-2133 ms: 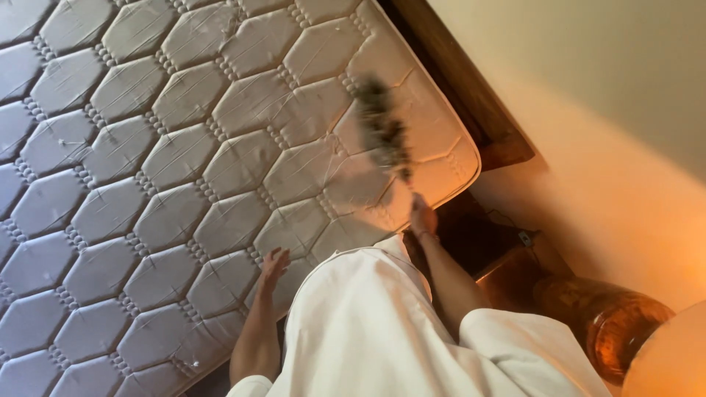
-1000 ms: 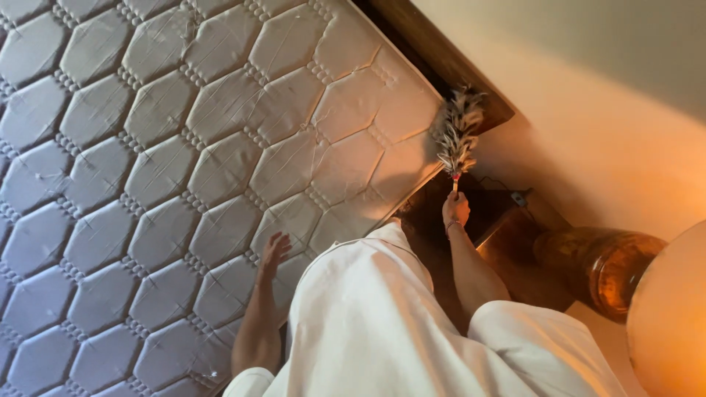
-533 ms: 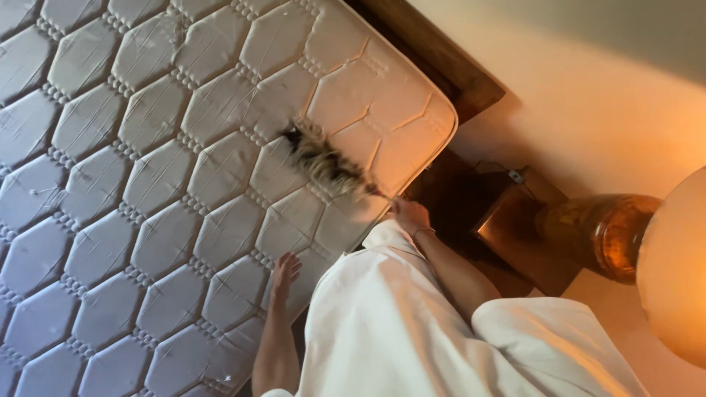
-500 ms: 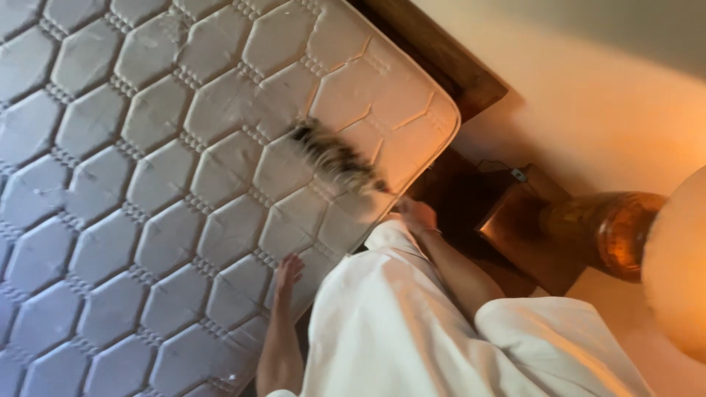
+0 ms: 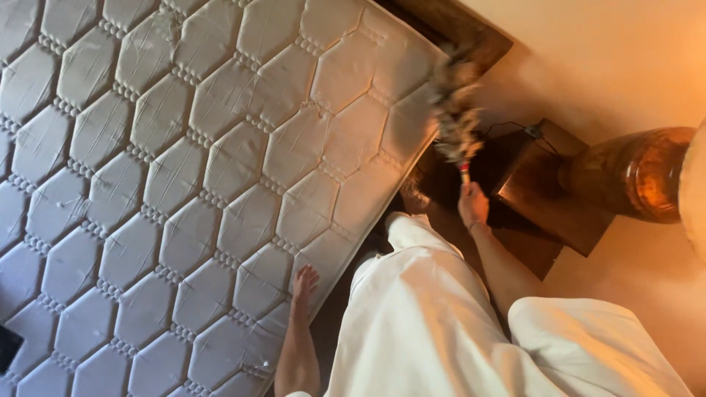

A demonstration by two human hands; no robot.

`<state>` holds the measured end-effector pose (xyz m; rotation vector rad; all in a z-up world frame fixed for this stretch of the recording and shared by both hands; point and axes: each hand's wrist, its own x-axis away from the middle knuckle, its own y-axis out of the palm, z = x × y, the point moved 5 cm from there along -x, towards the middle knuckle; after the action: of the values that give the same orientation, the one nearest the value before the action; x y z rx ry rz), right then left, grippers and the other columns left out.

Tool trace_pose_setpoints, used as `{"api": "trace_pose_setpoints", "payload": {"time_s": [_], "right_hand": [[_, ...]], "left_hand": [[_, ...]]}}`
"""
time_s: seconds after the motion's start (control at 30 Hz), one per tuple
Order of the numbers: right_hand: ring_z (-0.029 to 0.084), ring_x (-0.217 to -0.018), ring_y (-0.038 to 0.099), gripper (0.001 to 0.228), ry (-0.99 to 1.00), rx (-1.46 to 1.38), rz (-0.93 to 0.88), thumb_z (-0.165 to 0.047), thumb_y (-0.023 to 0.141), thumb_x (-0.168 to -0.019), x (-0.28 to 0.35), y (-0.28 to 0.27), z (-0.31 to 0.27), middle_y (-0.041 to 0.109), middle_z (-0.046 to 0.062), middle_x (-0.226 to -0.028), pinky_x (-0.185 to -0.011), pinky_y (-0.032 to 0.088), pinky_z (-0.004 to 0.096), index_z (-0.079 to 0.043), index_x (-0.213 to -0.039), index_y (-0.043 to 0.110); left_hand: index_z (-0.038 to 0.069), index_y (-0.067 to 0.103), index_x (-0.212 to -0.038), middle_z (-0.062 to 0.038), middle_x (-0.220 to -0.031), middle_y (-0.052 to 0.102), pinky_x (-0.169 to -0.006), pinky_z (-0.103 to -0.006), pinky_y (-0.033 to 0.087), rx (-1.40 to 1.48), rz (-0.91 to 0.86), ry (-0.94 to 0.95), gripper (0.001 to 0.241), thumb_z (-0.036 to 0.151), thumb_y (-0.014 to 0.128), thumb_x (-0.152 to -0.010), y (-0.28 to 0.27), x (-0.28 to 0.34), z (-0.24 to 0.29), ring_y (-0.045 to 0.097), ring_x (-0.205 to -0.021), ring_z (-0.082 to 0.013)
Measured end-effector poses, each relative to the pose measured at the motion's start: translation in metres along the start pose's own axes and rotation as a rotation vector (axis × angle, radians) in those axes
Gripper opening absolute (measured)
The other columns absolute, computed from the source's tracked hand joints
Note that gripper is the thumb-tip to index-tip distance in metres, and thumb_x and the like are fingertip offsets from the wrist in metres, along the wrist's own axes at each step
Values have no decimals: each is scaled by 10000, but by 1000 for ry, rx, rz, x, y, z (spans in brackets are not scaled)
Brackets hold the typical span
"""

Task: The person uses a feather duster to clean the surface and edges of a mattress. They move around the mattress, dusting the top and sides while holding the mattress with their other hand.

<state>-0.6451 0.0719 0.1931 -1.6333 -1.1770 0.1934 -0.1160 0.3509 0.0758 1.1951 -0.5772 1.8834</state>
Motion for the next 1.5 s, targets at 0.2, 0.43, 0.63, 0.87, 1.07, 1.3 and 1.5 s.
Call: {"api": "trace_pose_setpoints", "payload": {"time_s": [0.2, 0.43, 0.63, 0.87, 1.07, 1.3, 1.5], "right_hand": [[460, -1146, 642, 380, -443, 231, -459, -417, 443, -1035, 102, 11, -84, 730, 191, -1169, -1002, 511, 596, -184, -1224, 677], [424, -1129, 685, 419, -705, 615, -691, -515, 397, -1025, 104, 19, -94, 750, 171, -1142, -984, 542, 535, -238, -1151, 685], [406, -1098, 703, 440, -325, 359, -309, -603, 400, -1028, -25, -15, 33, 772, 128, -1076, -981, 550, 527, -304, -1116, 711], [416, -1010, 722, 433, -79, 217, 58, -541, 397, -1061, -127, -84, 142, 748, 165, -1019, -885, 582, 532, -194, -1062, 657], [424, -1102, 678, 340, -470, 191, -285, -425, 469, -1066, -34, -58, 92, 734, 220, -1055, -966, 548, 552, -162, -1122, 678], [412, -1103, 695, 513, -727, 560, -691, -627, 418, -1024, 44, -54, 52, 768, 163, -1085, -994, 547, 538, -263, -1212, 727], [369, -1112, 703, 462, -579, 479, -534, -586, 450, -1037, -54, -70, 110, 769, 112, -1105, -982, 559, 514, -249, -1200, 721]], "left_hand": [[139, 461, -1498, -217, -1325, 652, -1036, -665, 373, 48, 36, 63, 718, 452, 787, -940, 9, -16, 2, 642, -1197, -443], [159, 507, -1456, -230, -1320, 653, -1046, -650, 386, 56, 32, 159, 656, 462, 788, -945, 47, -14, -8, 642, -1200, -435], [46, 453, -1503, -297, -1393, 578, -1098, -630, 380, -23, 65, 163, 688, 442, 721, -1009, 82, 42, -38, 578, -1282, -449], [32, 440, -1512, -283, -1350, 606, -1045, -637, 434, -141, 160, 83, 770, 485, 749, -972, 98, 88, -114, 618, -1229, -422], [-8, 429, -1508, -312, -1348, 599, -1057, -640, 423, -136, 185, 106, 741, 440, 717, -994, 141, 124, -136, 607, -1236, -440], [-38, 429, -1501, -338, -1334, 599, -1054, -669, 406, -104, 204, 167, 730, 443, 669, -1008, 166, 152, -136, 605, -1231, -466], [-34, 423, -1503, -346, -1341, 588, -1055, -679, 402, -122, 233, 155, 702, 434, 645, -1029, 145, 149, -160, 588, -1240, -477]]}}
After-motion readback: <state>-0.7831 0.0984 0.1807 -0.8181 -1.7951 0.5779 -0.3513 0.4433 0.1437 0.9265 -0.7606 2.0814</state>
